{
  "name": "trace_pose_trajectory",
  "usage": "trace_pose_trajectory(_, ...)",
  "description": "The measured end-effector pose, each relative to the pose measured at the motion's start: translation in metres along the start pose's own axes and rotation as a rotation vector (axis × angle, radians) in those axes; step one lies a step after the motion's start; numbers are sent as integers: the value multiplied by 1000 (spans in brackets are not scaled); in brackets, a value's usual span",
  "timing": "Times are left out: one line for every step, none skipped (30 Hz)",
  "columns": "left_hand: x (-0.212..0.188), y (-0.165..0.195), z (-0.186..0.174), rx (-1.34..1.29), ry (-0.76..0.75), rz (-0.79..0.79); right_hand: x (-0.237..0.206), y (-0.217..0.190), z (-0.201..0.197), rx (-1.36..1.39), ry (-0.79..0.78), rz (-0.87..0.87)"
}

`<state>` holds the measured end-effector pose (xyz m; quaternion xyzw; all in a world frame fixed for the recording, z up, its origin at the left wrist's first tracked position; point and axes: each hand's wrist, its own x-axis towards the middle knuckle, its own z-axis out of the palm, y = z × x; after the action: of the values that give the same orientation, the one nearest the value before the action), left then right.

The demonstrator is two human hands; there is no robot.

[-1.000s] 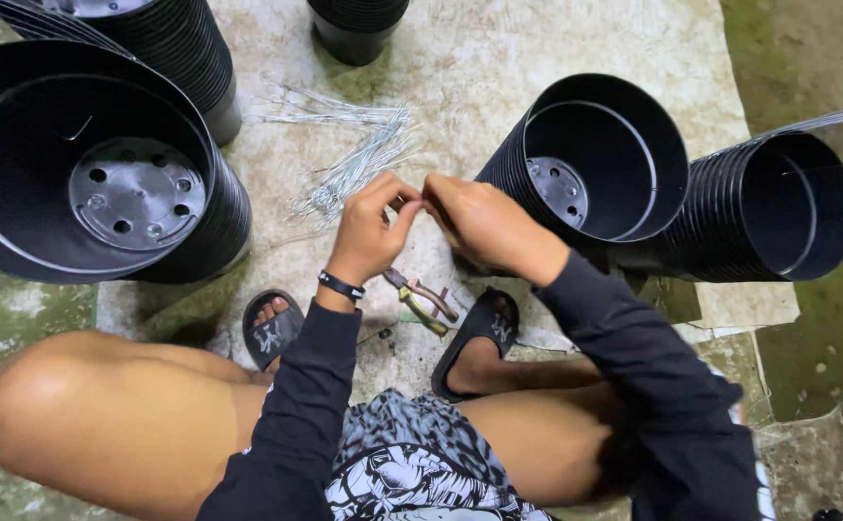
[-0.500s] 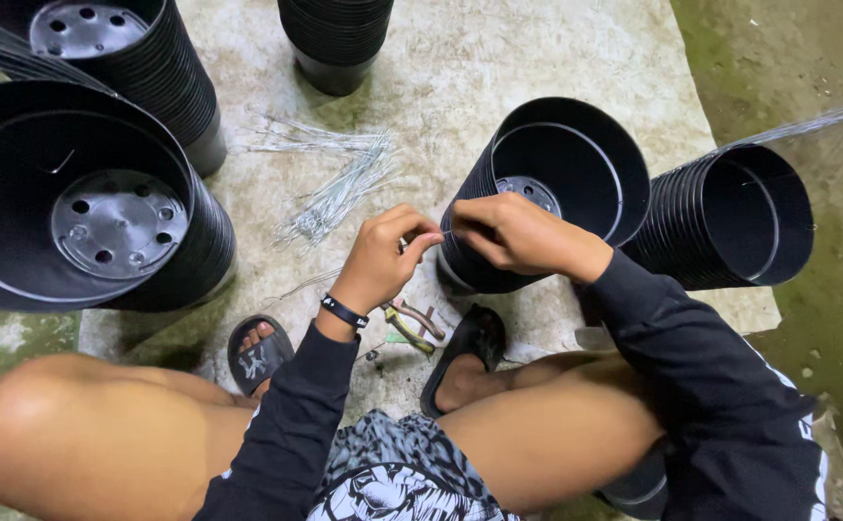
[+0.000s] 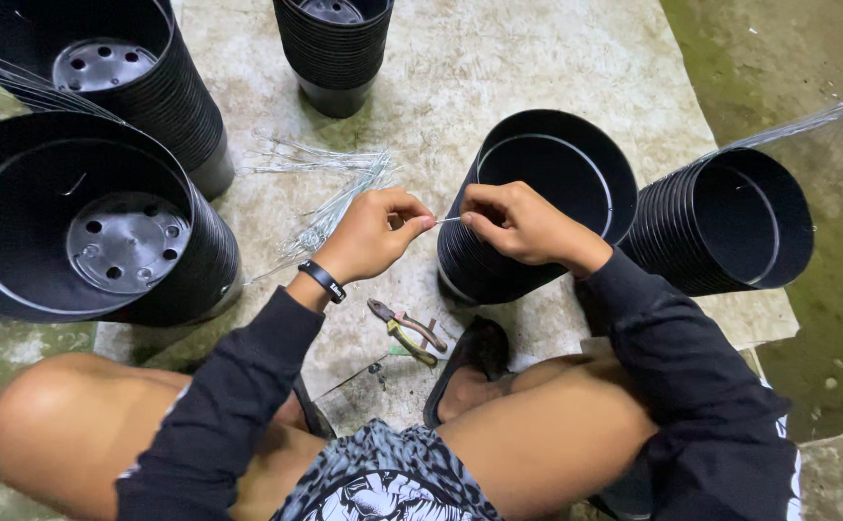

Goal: The person sits on the floor and assembles wire hangers into black plastic planters. They cut wire ties with pliers, bend them into loops, and insert them through holes in the planter rims to form handles. The person repeats this process for multiple planters.

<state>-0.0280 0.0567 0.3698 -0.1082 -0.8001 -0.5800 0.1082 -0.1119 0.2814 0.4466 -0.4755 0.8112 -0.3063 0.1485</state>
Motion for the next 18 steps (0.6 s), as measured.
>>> trace_pose_trajectory(3, -1, -2, 9, -23, -32, 1, 0, 0, 23, 0, -16)
trace_pose_trajectory(4, -1, -4, 33, -49, -47, 3, 0, 1, 47, -1, -32)
trace_pose_trajectory(5, -2, -7, 57, -76, -62, 4, 0, 2, 43, -14, -35)
trace_pose_trajectory(6, -3, -10, 79, -103, -80, 5, 0, 3, 41, -29, -38)
trace_pose_trajectory(7, -4, -13, 79, -141, -88, 6, -1, 4, 39, -42, -40)
trace_pose_trajectory(7, -5, -17, 78, -179, -97, 6, -1, 6, 36, -63, -40)
trace_pose_trajectory(6, -5, -19, 77, -217, -109, 7, -2, 8, 35, -86, -40)
trace_pose_trajectory(4, -5, -20, 81, -213, -122, 7, -2, 10, 35, -108, -39)
trace_pose_trajectory(1, -4, -20, 83, -209, -133, 7, -2, 12, 46, -122, -24)
trace_pose_trajectory(-2, -4, -20, 85, -204, -143, 7, -2, 13, 54, -137, -9)
trace_pose_trajectory(-4, -2, -20, 135, -183, -122, 7, -2, 13, 61, -150, 6)
trace_pose_trajectory(-8, -1, -20, 185, -161, -100, 8, -1, 15, 116, -186, 13)
trace_pose_trajectory(-12, 1, -18, 233, -139, -78, 9, 0, 17, 171, -223, 21)
trace_pose_trajectory(-14, 3, -18, 226, -138, -67, 10, 2, 19, 226, -258, 28)
trace_pose_trajectory(-17, 6, -17, 217, -139, -56, 11, 3, 21, 264, -313, 74)
trace_pose_trajectory(-19, 7, -17, 210, -138, -44, 13, 5, 22, 300, -367, 118)
trace_pose_trajectory(-21, 9, -17, 238, -155, -32, 14, 8, 23, 337, -420, 164)
trace_pose_trajectory(-25, 11, -17, 264, -173, -22, 14, 10, 25, 349, -456, 160)
